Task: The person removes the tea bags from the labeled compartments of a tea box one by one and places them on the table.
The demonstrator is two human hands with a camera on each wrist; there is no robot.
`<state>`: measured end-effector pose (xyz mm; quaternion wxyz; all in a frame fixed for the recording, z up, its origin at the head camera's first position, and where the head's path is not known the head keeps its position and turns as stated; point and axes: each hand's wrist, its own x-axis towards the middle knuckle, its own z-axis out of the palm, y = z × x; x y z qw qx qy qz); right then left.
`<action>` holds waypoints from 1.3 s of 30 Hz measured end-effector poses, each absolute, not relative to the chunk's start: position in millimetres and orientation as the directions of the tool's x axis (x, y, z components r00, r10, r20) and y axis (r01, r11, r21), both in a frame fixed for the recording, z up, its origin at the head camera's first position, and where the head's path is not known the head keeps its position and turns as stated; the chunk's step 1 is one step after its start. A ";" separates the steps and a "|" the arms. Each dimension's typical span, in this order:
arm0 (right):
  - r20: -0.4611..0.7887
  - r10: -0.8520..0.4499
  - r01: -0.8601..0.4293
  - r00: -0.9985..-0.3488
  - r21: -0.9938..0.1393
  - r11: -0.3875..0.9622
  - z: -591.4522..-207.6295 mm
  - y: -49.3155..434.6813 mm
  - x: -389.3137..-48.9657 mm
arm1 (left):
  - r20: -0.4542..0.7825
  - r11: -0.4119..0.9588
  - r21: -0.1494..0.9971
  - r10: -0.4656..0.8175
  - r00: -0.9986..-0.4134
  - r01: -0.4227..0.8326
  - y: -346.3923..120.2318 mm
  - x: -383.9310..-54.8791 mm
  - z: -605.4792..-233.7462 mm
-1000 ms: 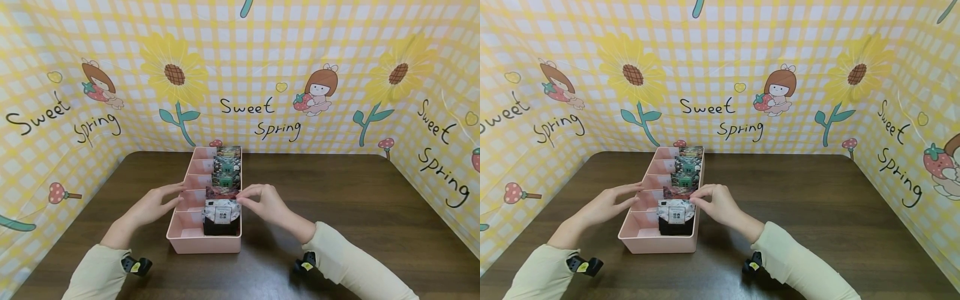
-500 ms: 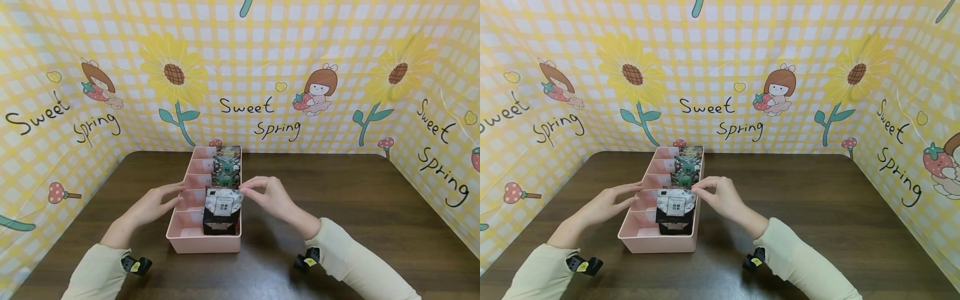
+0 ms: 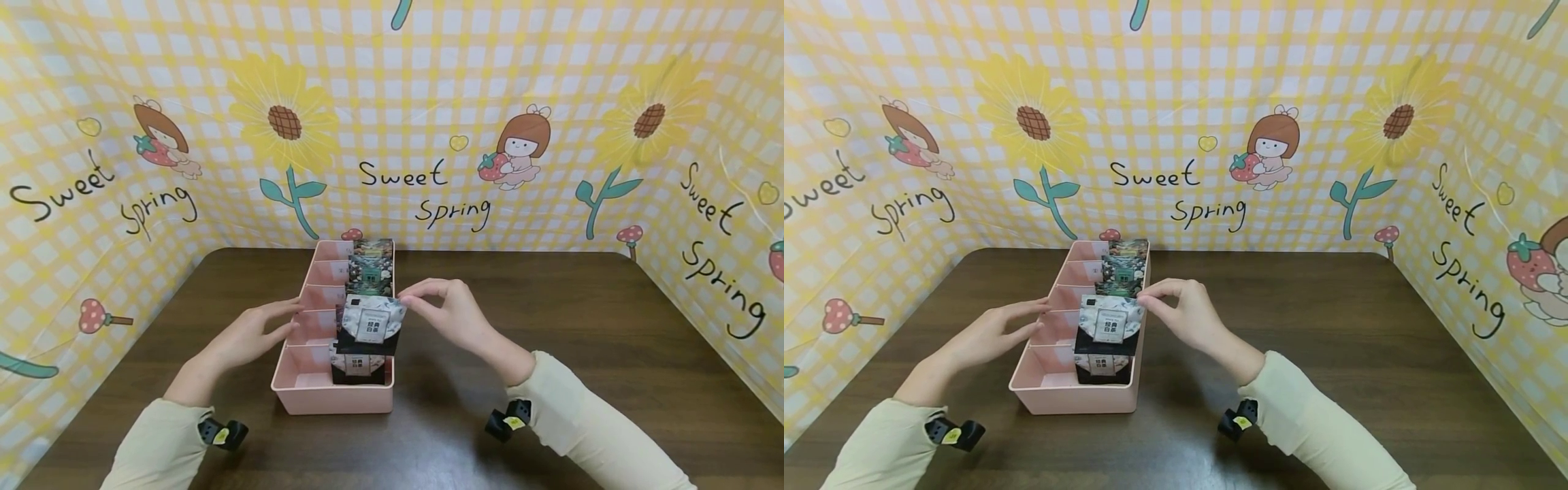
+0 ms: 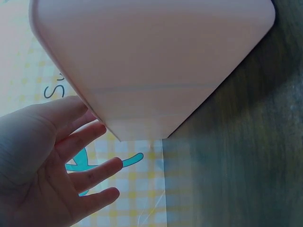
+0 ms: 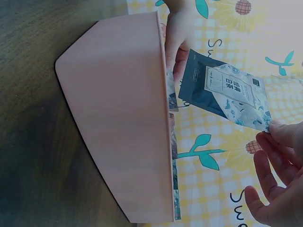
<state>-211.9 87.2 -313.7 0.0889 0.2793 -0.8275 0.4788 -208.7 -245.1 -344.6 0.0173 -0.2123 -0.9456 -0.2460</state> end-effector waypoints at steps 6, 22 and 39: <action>0.420 -0.374 -0.551 -0.827 -0.739 0.388 -309.4 90.9 -212.4 | 0.139 0.790 0.454 0.394 -0.909 0.412 -244.4 -208.0 -343.8; 0.428 -0.365 -0.556 -0.827 -0.720 0.416 -302.1 103.1 -216.9 | 0.174 0.785 0.440 0.403 -0.899 0.437 -244.9 -208.4 -344.6; 0.406 -0.349 -0.533 -0.845 -0.700 0.475 -299.1 121.3 -224.9 | 0.200 0.780 0.429 0.411 -0.890 0.456 -245.9 -207.4 -345.5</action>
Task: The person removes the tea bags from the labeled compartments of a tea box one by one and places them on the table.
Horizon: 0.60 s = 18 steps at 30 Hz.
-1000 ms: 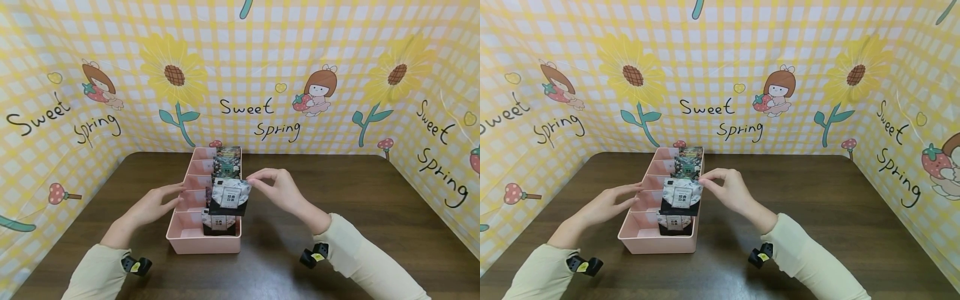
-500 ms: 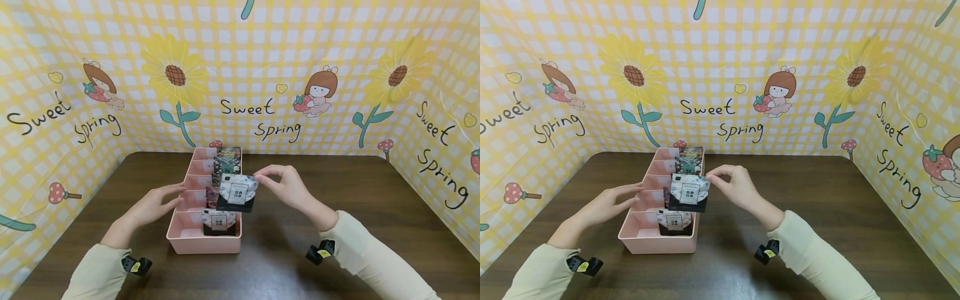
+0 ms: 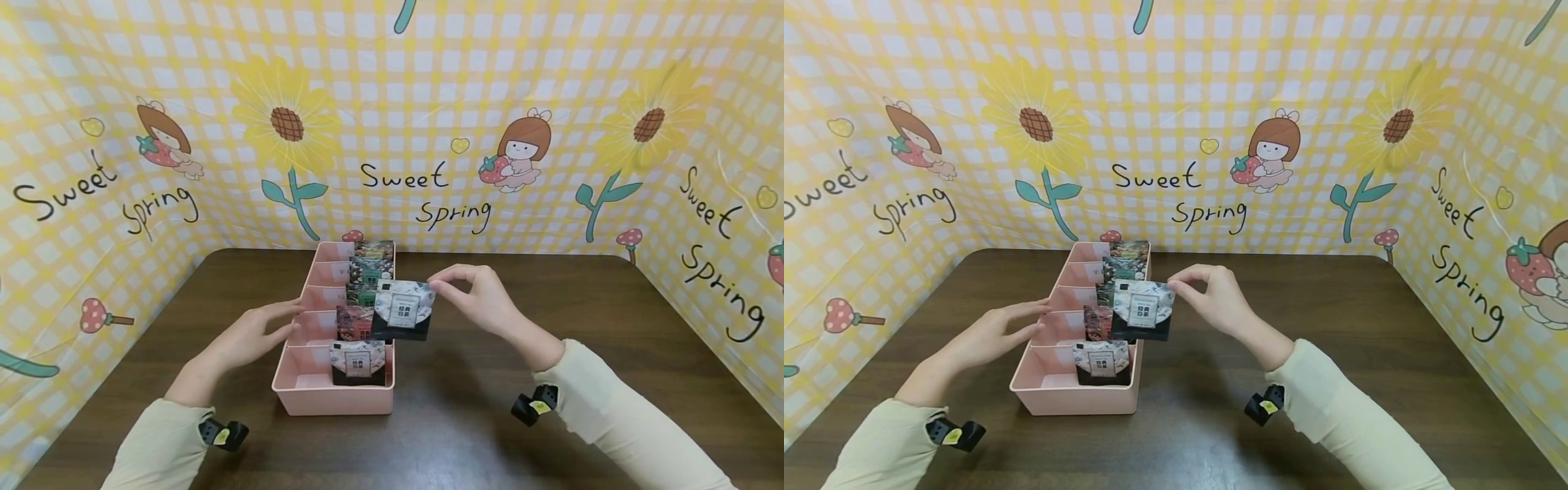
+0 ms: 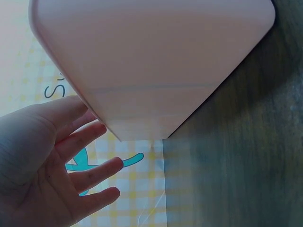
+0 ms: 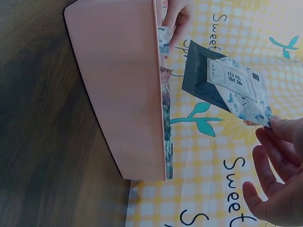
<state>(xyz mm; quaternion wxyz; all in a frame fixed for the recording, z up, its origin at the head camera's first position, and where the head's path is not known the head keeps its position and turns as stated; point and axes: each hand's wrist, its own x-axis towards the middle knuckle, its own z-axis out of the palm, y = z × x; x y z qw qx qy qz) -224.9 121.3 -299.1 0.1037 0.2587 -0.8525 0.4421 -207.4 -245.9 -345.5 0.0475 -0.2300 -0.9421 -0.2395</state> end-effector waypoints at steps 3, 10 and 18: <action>0.405 -0.348 -0.532 -0.845 -0.695 0.483 -299.6 124.7 -227.6 | 0.199 0.780 0.428 0.411 -0.890 0.456 -245.9 -207.5 -345.5; 0.386 -0.336 -0.510 -0.859 -0.704 0.494 -297.8 131.5 -231.3 | 0.190 0.784 0.429 0.407 -0.893 0.448 -245.7 -207.2 -345.5; 0.374 -0.316 -0.488 -0.872 -0.708 0.510 -296.7 138.8 -238.1 | 0.190 0.781 0.435 0.408 -0.893 0.449 -245.3 -206.2 -344.9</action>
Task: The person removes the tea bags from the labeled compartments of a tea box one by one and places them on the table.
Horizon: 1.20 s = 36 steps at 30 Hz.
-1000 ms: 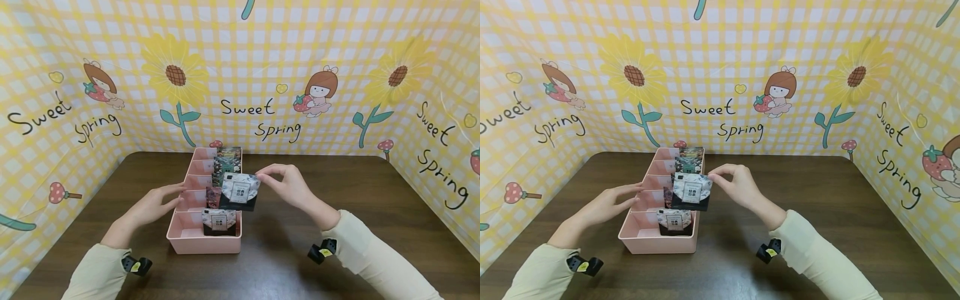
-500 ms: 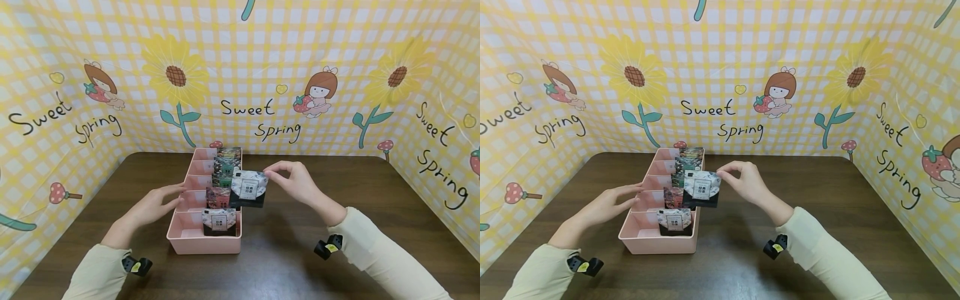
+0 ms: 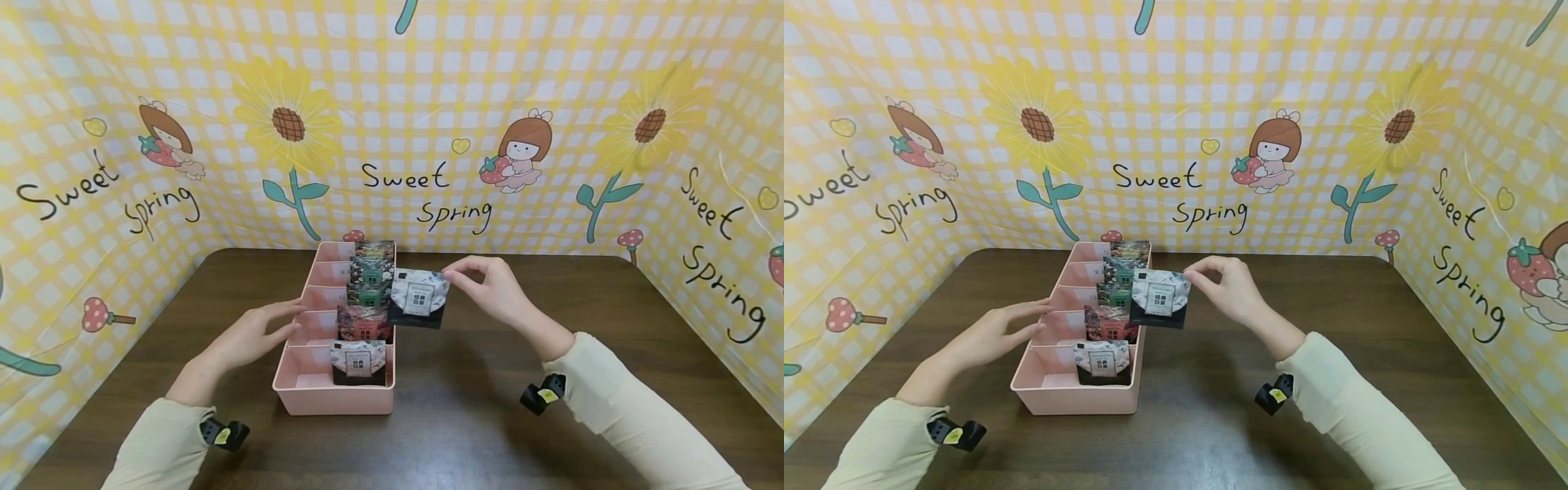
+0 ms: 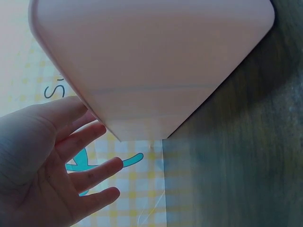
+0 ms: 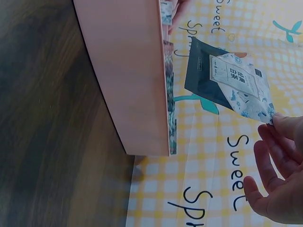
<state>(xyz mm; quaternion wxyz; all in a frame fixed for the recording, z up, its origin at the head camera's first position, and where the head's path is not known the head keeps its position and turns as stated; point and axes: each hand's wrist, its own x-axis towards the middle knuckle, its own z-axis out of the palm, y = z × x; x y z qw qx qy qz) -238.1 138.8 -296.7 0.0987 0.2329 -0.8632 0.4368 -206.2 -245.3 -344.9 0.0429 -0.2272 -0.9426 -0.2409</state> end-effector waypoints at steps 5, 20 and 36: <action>0.369 -0.299 -0.475 -0.880 -0.704 0.528 -298.3 142.2 -242.8 | 0.182 0.778 0.444 0.408 -0.895 0.445 -244.7 -205.8 -343.8; 0.347 -0.273 -0.441 -0.897 -0.698 0.564 -308.3 154.7 -260.9 | 0.175 0.780 0.450 0.401 -0.899 0.435 -244.3 -205.3 -343.6; 0.337 -0.261 -0.426 -0.905 -0.687 0.588 -316.1 160.9 -275.5 | 0.177 0.779 0.450 0.402 -0.898 0.437 -244.4 -206.1 -344.7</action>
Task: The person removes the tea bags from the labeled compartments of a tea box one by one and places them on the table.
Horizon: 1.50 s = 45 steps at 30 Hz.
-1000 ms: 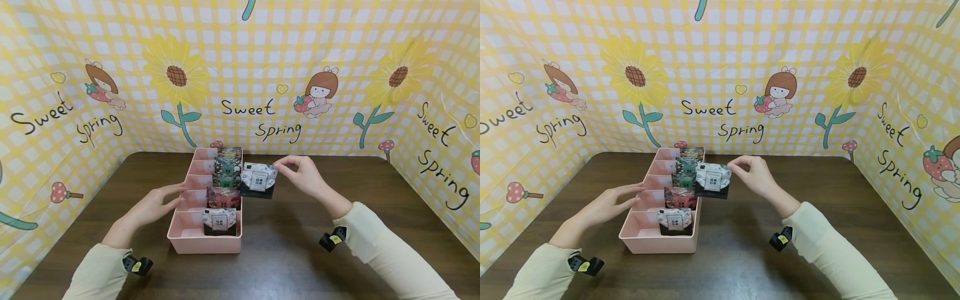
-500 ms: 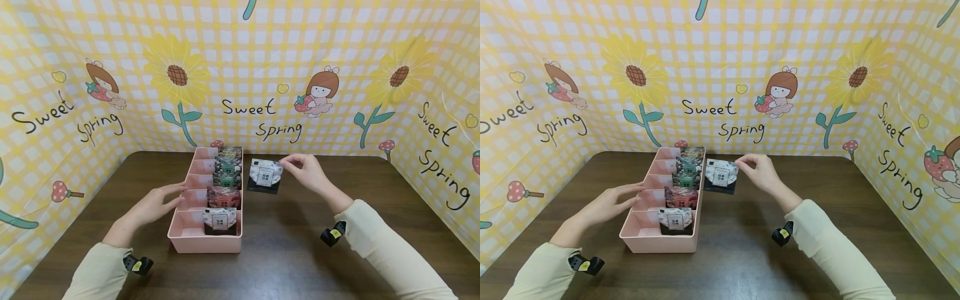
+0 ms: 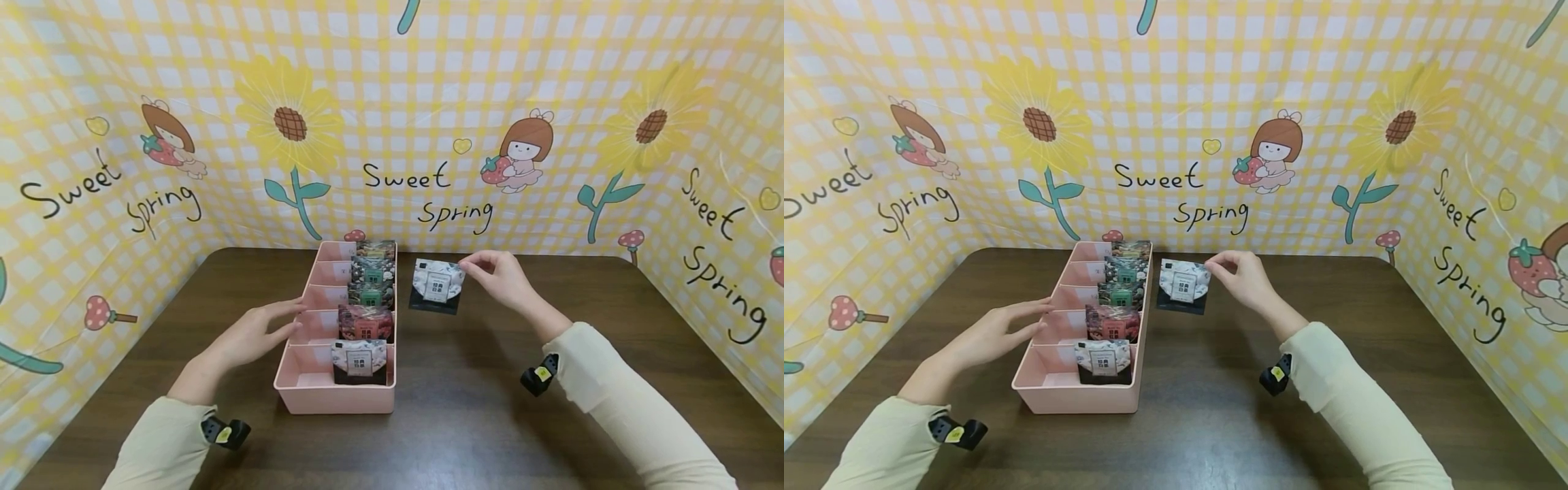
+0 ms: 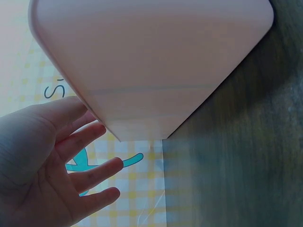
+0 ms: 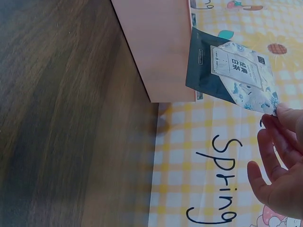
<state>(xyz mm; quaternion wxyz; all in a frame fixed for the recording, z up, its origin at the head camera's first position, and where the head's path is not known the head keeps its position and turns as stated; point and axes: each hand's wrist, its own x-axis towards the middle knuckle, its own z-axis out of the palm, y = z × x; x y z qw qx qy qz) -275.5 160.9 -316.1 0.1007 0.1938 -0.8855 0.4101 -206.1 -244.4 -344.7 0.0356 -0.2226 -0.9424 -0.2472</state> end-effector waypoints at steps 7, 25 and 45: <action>0.326 -0.258 -0.416 -0.909 -0.684 0.600 -322.1 161.5 -285.6 | 0.169 0.779 0.457 0.398 -0.902 0.429 -244.6 -205.8 -345.3; 0.320 -0.257 -0.410 -0.912 -0.674 0.614 -338.2 154.2 -315.2 | 0.179 0.774 0.459 0.401 -0.899 0.436 -245.6 -205.7 -345.9; 0.210 -0.231 -0.311 -0.950 -0.699 0.644 -352.7 151.7 -336.3 | 0.168 0.777 0.460 0.398 -0.902 0.429 -246.9 -206.8 -346.7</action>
